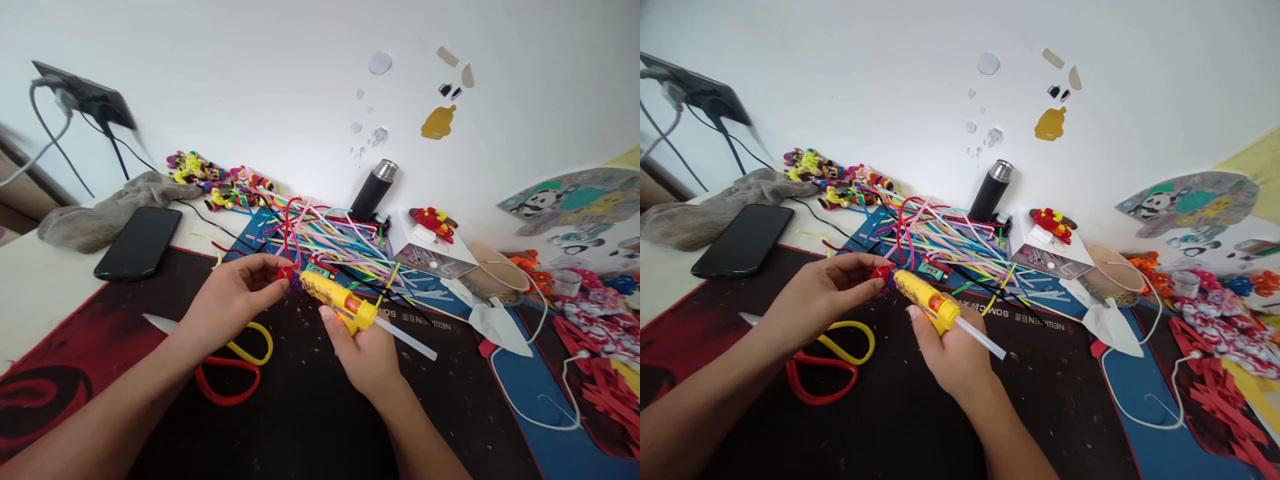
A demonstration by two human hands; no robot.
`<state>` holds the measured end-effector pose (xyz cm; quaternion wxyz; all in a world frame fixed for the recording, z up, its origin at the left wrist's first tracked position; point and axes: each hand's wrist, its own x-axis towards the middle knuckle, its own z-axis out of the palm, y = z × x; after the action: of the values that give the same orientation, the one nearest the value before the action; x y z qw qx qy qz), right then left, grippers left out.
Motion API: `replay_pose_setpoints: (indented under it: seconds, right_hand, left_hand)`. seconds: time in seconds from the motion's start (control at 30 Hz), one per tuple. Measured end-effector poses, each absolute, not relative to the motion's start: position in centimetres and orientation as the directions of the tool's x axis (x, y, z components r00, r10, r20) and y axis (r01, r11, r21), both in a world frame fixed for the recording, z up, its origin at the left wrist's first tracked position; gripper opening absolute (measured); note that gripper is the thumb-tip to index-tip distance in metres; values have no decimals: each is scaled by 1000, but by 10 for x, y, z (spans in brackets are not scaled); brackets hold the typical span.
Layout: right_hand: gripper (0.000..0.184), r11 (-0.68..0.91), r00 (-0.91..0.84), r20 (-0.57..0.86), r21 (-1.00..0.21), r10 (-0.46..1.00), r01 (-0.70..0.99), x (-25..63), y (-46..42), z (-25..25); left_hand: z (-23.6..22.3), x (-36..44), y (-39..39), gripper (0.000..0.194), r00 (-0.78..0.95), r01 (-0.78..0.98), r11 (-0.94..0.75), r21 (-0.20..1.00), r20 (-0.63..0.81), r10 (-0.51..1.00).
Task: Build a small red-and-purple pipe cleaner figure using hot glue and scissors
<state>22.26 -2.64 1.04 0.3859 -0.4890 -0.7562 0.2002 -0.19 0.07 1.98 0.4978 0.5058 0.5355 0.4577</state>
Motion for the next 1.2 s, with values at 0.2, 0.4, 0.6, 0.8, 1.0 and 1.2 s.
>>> replay_pose_setpoints:
  seconds: [0.2, 0.4, 0.6, 0.8, 1.0, 1.2]
  right_hand:
    - [24, 460, -239, 400, -670, 885, 583, 222, -26, 11]
    - [22, 453, -233, 394, -686, 889, 569, 223, -26, 10]
    - [22, 457, -230, 400, -691, 887, 560, 223, -26, 8]
    - [23, 444, -221, 391, -691, 893, 570, 223, -25, 9]
    - [25, 452, -221, 406, -662, 887, 598, 224, -24, 8]
    - [27, 461, -231, 410, -651, 882, 603, 223, -23, 8]
  left_hand:
    - [18, -2, 0, 45, 17, 83, 68, 994, -70, 997]
    - [17, -2, 1, 46, 9, 105, 57, 993, -58, 998]
    - [18, -2, 1, 45, -3, 107, 52, 993, -52, 999]
    - [18, -3, 1, 43, -4, 92, 50, 994, -50, 999]
    - [19, -2, 1, 43, -9, 105, 56, 993, -56, 998]
    - [18, -2, 2, 42, -4, 121, 49, 991, -49, 999]
